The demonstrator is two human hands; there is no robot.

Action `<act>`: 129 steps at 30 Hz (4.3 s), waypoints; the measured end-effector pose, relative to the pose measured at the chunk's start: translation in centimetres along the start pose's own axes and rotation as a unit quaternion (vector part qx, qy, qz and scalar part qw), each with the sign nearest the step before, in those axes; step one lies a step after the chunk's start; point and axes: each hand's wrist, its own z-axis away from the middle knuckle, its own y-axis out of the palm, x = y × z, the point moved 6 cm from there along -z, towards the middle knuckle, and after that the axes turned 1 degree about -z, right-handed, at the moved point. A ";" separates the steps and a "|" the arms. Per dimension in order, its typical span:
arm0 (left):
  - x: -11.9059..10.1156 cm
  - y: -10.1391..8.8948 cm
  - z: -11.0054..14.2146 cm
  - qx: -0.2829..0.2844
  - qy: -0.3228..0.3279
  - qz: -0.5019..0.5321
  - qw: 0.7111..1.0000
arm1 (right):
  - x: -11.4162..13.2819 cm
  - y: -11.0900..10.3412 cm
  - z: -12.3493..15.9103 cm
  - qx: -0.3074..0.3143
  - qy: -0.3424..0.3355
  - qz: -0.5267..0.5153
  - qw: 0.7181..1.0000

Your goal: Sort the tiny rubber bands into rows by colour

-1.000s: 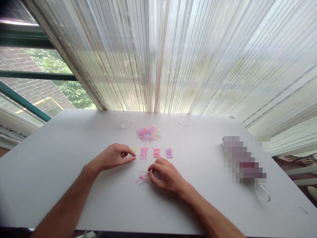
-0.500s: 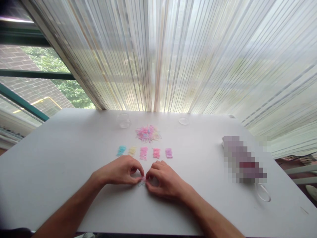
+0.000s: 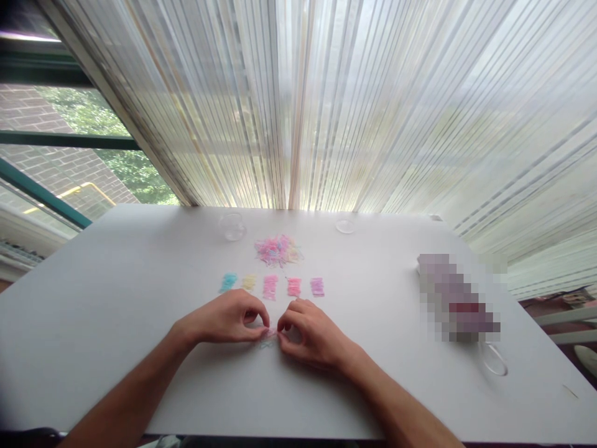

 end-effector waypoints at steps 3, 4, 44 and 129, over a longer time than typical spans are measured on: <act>-0.1 -0.1 -0.1 0.000 0.001 -0.003 1.000 | -0.2 -0.2 0.1 -0.010 0.002 -0.001 1.000; -0.2 -0.1 -0.1 -0.001 0.000 -0.004 1.000 | -0.3 -0.3 0.1 -0.013 0.002 -0.001 1.000; -0.5 0.7 -0.8 -0.083 0.051 -0.002 0.995 | -1.2 -0.3 0.3 -0.066 0.000 0.006 0.998; 2.4 -3.4 1.1 -0.141 -0.037 -0.008 0.989 | -0.9 -1.1 0.0 -0.107 0.003 0.023 0.994</act>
